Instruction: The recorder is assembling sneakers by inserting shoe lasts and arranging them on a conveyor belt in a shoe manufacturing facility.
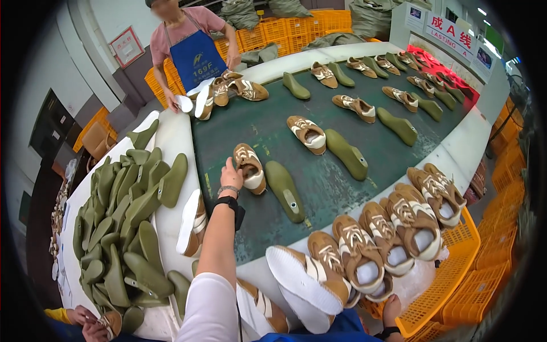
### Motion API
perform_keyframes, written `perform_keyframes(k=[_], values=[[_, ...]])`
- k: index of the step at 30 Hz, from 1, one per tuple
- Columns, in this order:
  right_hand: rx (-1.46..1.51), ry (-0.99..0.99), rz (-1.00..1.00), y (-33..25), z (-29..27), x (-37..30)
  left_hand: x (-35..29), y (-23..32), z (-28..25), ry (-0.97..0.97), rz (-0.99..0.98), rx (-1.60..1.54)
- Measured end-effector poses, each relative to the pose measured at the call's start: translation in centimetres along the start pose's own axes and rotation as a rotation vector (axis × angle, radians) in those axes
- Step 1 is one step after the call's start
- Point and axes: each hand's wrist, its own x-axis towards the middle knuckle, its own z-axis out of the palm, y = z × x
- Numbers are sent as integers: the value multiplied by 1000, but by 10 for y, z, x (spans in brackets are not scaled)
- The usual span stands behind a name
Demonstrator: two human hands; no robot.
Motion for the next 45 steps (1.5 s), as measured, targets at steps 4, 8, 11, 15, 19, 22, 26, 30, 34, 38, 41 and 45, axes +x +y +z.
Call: perform_keyframes(k=[4,8,11,15,19,22,26,30,34,38,41,45], values=[[-102,52,82,-8,6,-4,6,-1,28,-242,-155,-17],[-156,42,34,-6,6,1,1,-4,-4,-227,-136,82],[-163,35,-24,-7,7,8,-9,-23,-73,-324,54,187],[-31,10,-70,-2,-7,2,-91,34,-210,-598,278,160],[89,-154,-115,17,10,28,-230,57,-323,-542,260,-108],[109,-177,-255,26,14,35,-330,39,-331,-353,314,52],[100,-237,-353,25,3,29,-407,-8,-265,-215,167,18],[-83,-365,-471,-1,-29,8,-410,-28,-218,-7,-18,-108],[-74,-367,-430,4,-23,10,-401,-46,-195,110,-214,-453],[-74,-419,-195,14,-2,22,-406,-40,-205,44,-365,-711],[-104,-327,-208,-19,-15,14,-419,-63,-211,35,-287,-675],[-86,-359,-126,-23,-23,15,-428,-52,-222,-26,-314,-665]])
